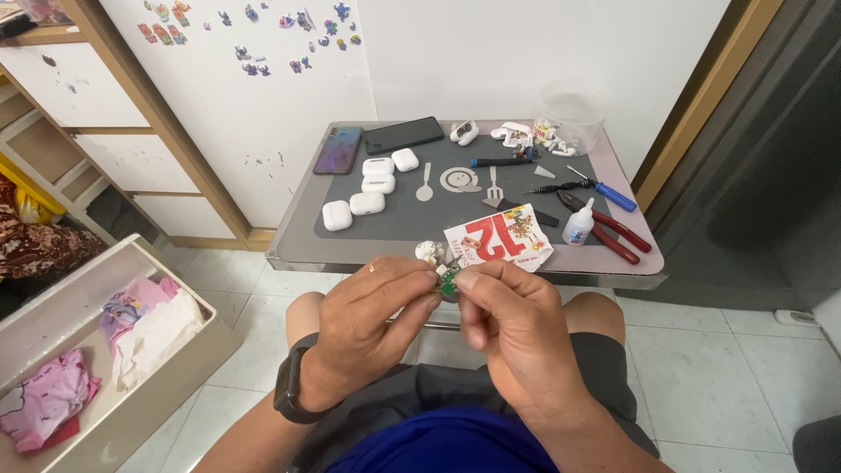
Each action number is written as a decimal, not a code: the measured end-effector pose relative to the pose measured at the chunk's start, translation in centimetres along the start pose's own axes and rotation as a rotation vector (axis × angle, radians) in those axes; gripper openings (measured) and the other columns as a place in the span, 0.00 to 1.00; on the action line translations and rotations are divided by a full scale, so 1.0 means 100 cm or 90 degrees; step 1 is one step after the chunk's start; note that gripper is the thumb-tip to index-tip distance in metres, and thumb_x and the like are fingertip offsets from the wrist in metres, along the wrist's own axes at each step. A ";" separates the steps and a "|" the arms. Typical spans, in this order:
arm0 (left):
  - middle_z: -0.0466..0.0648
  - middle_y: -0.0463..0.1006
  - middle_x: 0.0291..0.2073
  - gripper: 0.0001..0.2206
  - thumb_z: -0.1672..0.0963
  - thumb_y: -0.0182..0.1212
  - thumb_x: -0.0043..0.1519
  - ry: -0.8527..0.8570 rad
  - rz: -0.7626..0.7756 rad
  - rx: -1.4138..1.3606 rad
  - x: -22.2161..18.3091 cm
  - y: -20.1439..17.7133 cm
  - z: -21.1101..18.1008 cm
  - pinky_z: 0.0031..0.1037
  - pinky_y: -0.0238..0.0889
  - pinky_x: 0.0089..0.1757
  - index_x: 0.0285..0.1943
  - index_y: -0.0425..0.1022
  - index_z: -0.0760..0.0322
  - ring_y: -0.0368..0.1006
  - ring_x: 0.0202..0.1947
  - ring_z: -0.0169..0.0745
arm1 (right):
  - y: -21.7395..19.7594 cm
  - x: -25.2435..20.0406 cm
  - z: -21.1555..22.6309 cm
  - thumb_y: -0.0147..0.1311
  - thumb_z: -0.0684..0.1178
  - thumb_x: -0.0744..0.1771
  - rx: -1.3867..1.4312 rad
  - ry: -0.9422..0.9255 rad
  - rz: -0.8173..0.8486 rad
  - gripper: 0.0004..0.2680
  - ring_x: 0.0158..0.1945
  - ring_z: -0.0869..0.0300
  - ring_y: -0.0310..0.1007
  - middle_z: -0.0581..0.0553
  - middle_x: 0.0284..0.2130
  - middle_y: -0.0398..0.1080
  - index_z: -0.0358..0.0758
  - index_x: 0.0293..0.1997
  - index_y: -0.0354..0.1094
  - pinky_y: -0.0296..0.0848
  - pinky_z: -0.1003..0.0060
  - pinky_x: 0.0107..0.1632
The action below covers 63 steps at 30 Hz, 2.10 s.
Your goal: Applying glue and assembling components on a small internal circuit board.
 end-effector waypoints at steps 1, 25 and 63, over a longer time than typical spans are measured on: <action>0.59 0.81 0.38 0.03 0.63 0.62 0.64 -0.017 0.002 -0.004 -0.002 0.001 0.002 0.33 0.73 0.42 0.44 0.75 0.75 0.80 0.37 0.52 | 0.000 0.000 0.000 0.58 0.39 0.65 0.002 -0.005 -0.004 0.07 0.14 0.61 0.50 0.45 0.11 0.57 0.32 0.23 0.70 0.51 0.68 0.20; 0.47 0.81 0.34 0.11 0.58 0.71 0.59 -0.218 -0.008 -0.058 -0.012 0.000 0.018 0.23 0.72 0.40 0.46 0.76 0.66 0.78 0.34 0.36 | 0.003 -0.001 -0.004 0.60 0.40 0.64 -0.027 0.013 -0.030 0.09 0.14 0.65 0.43 0.52 0.10 0.50 0.33 0.21 0.70 0.44 0.68 0.20; 0.62 0.83 0.33 0.12 0.61 0.62 0.63 -0.807 -0.253 -0.773 -0.079 0.053 0.069 0.32 0.77 0.37 0.51 0.79 0.81 0.80 0.32 0.43 | -0.003 0.019 -0.004 0.63 0.41 0.63 -0.229 -0.083 0.019 0.07 0.21 0.67 0.56 0.45 0.12 0.63 0.27 0.39 0.82 0.61 0.74 0.23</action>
Point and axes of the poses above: each hand's wrist, its own x-axis towards the middle knuckle, its own y-axis out of the palm, z = x × y, the point moved 6 cm from there along x, towards the middle knuckle
